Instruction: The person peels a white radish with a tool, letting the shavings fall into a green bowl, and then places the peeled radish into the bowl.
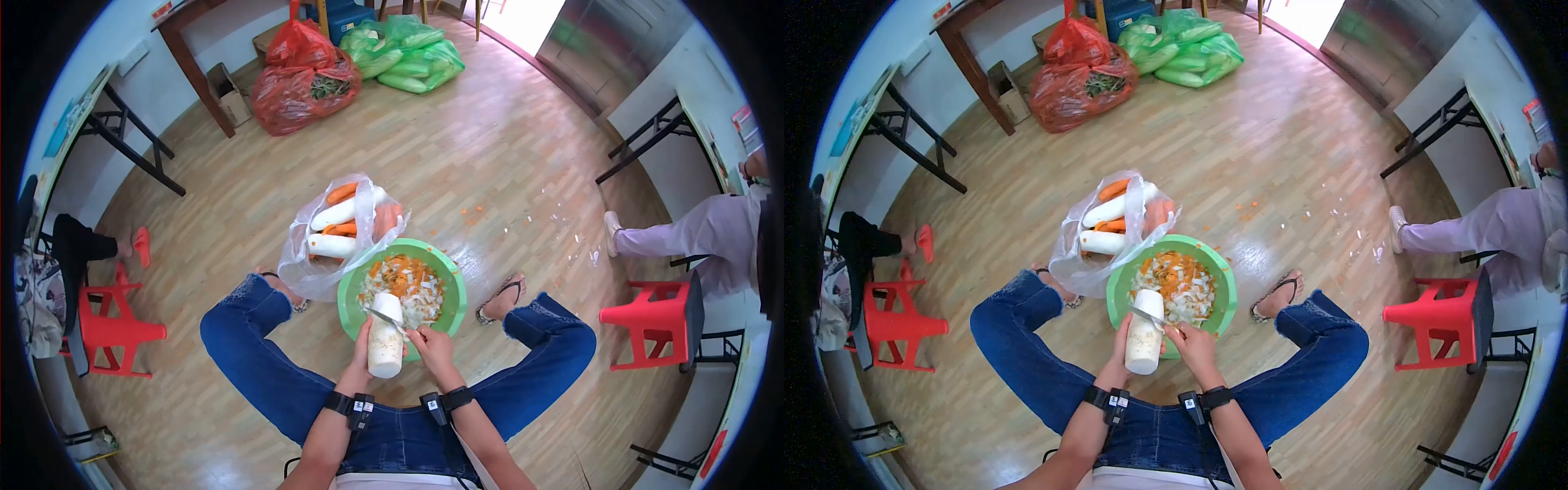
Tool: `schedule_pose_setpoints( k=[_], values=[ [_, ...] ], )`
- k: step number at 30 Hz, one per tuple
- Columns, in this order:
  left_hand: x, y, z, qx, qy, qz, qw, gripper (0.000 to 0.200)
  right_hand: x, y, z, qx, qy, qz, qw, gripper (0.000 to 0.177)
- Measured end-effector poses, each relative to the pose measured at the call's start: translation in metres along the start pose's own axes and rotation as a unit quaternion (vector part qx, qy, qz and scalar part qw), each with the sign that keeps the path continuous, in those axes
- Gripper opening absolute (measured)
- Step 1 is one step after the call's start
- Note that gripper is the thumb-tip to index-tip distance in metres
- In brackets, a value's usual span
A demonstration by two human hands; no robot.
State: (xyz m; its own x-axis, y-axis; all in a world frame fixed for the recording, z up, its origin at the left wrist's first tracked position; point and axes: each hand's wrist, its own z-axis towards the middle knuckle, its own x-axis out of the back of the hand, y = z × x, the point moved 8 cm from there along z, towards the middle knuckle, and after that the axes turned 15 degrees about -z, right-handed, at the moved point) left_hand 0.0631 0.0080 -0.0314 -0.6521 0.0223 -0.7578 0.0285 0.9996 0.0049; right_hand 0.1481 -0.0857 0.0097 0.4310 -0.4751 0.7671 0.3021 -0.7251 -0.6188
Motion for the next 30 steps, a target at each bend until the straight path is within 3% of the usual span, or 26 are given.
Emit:
schedule_pose_setpoints(
  k=[6,9,11,13,15,17,19,21,23,26,30],
  values=[
    [0.000,-0.003,-0.001,0.016,0.002,0.021,1.000,0.069,0.004,-0.003,-0.002,0.003,0.003,-0.017,1.000,0.036],
    [0.002,0.006,-0.004,-0.051,0.035,-0.014,0.998,0.069,0.002,-0.013,-0.003,0.035,0.003,0.005,0.999,0.032],
    [0.005,-0.001,0.001,0.019,-0.003,-0.028,0.999,0.066,0.000,-0.009,-0.001,0.037,0.011,0.017,0.999,0.031],
    [0.002,-0.002,-0.003,0.027,0.000,-0.014,1.000,0.066,-0.001,0.007,0.004,-0.037,0.009,0.017,0.999,0.029],
    [0.001,-0.004,-0.002,0.034,0.002,-0.003,0.999,0.066,0.004,0.000,0.000,-0.034,0.000,0.027,0.999,0.029],
    [0.003,-0.001,0.001,0.002,-0.008,-0.012,1.000,0.067,0.003,-0.006,-0.002,-0.026,-0.013,0.035,0.999,0.029],
    [0.006,0.000,0.000,-0.018,0.006,-0.023,1.000,0.067,0.001,-0.019,-0.005,0.048,-0.011,0.067,0.997,0.030],
    [0.013,0.004,0.001,-0.035,0.021,-0.030,0.999,0.068,-0.006,-0.010,-0.002,0.022,-0.013,0.050,0.998,0.029],
    [0.013,-0.004,0.006,0.054,-0.045,-0.056,0.996,0.064,-0.011,0.003,-0.001,-0.006,-0.012,0.031,0.999,0.028],
    [0.006,-0.004,0.002,0.057,-0.037,-0.039,0.997,0.064,-0.004,0.006,0.000,-0.037,-0.008,-0.008,0.999,0.026],
    [0.005,0.003,-0.003,-0.032,0.043,-0.022,0.998,0.069,-0.002,-0.015,-0.005,0.017,-0.041,0.061,0.997,0.028]
  ],
)
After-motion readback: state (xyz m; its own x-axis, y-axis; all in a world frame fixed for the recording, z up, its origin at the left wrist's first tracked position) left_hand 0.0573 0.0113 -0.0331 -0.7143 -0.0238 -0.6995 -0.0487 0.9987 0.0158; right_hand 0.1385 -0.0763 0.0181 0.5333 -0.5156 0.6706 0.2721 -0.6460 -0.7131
